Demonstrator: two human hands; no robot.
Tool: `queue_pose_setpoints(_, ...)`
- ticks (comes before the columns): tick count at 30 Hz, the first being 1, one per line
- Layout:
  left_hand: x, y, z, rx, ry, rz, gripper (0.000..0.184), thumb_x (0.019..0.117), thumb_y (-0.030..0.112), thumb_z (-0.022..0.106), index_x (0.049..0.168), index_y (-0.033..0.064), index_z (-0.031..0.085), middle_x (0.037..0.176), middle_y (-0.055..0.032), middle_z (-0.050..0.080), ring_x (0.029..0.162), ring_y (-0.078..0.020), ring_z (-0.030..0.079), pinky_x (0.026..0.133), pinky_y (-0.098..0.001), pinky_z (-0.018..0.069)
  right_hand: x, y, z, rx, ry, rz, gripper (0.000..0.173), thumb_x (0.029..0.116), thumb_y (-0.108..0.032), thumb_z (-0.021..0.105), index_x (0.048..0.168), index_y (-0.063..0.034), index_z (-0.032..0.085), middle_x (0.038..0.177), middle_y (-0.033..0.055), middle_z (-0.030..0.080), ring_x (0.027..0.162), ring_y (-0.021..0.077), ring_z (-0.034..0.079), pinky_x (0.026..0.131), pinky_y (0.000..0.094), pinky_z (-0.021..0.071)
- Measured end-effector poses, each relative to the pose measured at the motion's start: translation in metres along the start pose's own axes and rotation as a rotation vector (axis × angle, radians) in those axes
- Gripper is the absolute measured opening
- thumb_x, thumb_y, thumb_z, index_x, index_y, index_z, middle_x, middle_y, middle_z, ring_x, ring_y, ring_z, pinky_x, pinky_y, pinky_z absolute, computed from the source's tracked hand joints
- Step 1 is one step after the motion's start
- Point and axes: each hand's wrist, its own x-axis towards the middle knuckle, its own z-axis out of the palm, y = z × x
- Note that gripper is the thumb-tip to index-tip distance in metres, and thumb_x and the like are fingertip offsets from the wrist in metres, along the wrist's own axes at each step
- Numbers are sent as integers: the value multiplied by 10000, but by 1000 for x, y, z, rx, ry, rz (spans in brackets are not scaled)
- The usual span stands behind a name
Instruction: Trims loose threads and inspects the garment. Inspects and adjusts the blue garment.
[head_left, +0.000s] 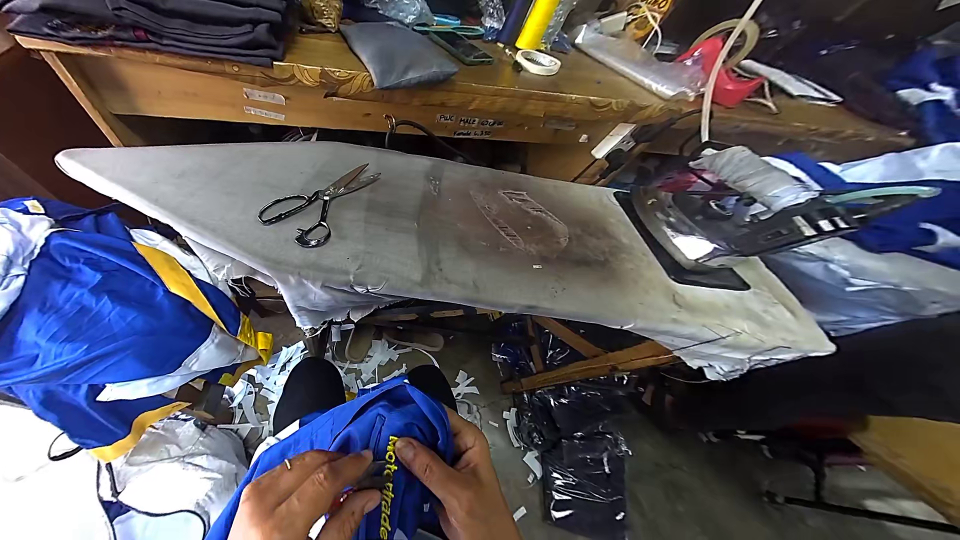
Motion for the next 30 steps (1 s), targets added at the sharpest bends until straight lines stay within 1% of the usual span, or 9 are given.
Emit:
queue_pose_setpoints(2,1,0,2,41,5,30,222,988,214,706,1106,33,756,948,-97,759,846,-106,707,767,-234,576,0,0,1,-5,-2,-12,192,935,11,677,1121,-24,701,1003,35,754,919,82,720,850,277,607)
queue_pose_setpoints(7,2,-2,4,91,9,60,219,998,227,692,1096,44,760,945,-90,760,864,-111,709,784,-231,571,-1,-2,2,-47,8,-56,194,923,22,682,1111,-21,703,995,29,756,913,78,721,845,271,608)
queue_pose_setpoints(13,3,-3,4,65,4,64,204,1004,210,682,1081,41,766,956,-83,766,901,-103,717,823,-225,573,-2,-5,3,-174,13,-134,189,926,-2,686,1111,-35,706,999,-6,757,919,50,714,844,250,606)
queue_pose_setpoints(17,2,-5,4,63,6,76,199,1004,205,681,1079,42,767,960,-81,766,914,-99,715,828,-220,569,-1,-5,3,-176,5,-139,186,925,2,682,1105,-37,707,997,-3,757,916,52,714,845,250,605)
queue_pose_setpoints(19,3,-7,5,49,17,92,192,1007,195,675,1060,34,766,946,-84,765,911,-98,716,832,-215,570,0,-4,2,-163,0,-133,190,924,1,682,1107,-42,708,1001,-4,755,920,52,714,848,253,605)
queue_pose_setpoints(24,4,-8,3,7,10,71,194,991,196,700,1077,34,762,956,-80,762,869,-83,707,783,-206,574,1,-5,1,-122,-7,-124,199,926,8,678,1116,-41,709,1005,3,757,923,54,714,851,255,604)
queue_pose_setpoints(28,4,-6,3,45,29,79,181,1000,192,681,1046,37,763,917,-77,757,842,-89,701,765,-206,563,1,-6,2,-159,-19,-128,191,930,1,677,1113,-45,707,1007,-10,756,927,45,712,854,247,602)
queue_pose_setpoints(30,4,-6,3,23,57,32,187,1001,193,679,1048,27,752,912,-73,752,811,-69,691,741,-199,564,2,-4,0,-133,-31,-121,204,949,-10,661,1147,-40,697,1034,-1,752,952,55,710,872,258,600)
